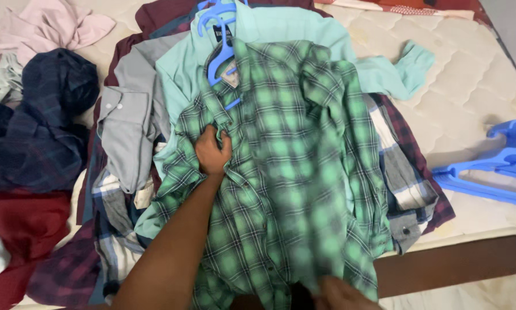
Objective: The person buttons a light green long-sleeve shirt laid on a bed, then places a green plaid shirt on top and buttons it as well. The person smooths the shirts and adjusts them on the bed while buttoning each one.
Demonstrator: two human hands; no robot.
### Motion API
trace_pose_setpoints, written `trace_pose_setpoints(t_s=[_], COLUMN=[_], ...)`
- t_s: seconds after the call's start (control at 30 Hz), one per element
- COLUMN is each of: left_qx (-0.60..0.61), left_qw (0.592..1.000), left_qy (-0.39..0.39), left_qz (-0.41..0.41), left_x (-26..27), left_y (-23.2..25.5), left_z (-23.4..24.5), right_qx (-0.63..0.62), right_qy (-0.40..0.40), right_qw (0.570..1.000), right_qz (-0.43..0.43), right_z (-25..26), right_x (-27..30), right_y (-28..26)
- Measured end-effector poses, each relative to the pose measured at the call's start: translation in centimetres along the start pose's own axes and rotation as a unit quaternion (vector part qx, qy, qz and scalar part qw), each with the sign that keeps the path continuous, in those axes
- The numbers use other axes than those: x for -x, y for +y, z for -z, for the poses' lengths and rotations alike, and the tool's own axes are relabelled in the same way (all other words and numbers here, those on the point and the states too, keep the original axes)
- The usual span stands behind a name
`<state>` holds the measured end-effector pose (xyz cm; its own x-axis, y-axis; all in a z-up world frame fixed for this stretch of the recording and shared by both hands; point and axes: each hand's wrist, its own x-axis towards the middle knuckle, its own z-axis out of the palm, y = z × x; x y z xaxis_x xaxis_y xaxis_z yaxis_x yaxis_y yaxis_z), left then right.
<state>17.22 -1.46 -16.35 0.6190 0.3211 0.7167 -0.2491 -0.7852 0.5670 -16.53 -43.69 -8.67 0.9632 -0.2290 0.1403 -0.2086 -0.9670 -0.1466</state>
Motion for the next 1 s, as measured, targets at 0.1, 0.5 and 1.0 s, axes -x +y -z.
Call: trace_pose_setpoints(t_s=[0.1, 0.5, 1.0], left_qx=[0.015, 0.288, -0.037], left_qw=[1.000, 0.932, 0.990], left_qy=[0.014, -0.164, -0.131], left_qz=[-0.011, 0.144, -0.040], left_x=[-0.1, -4.5, -6.0], left_y=[-0.5, 6.7, 9.3], left_z=[0.0, 10.3, 22.0], right_qx=[-0.017, -0.344, -0.424], right_qy=[-0.176, -0.054, 0.011], right_qw=[0.984, 0.930, 0.855], right_qz=[0.025, 0.120, 0.297], right_z=[0.8, 9.7, 4.0], right_x=[-0.6, -12.7, -8.0], right_y=[-7.0, -22.9, -27.0])
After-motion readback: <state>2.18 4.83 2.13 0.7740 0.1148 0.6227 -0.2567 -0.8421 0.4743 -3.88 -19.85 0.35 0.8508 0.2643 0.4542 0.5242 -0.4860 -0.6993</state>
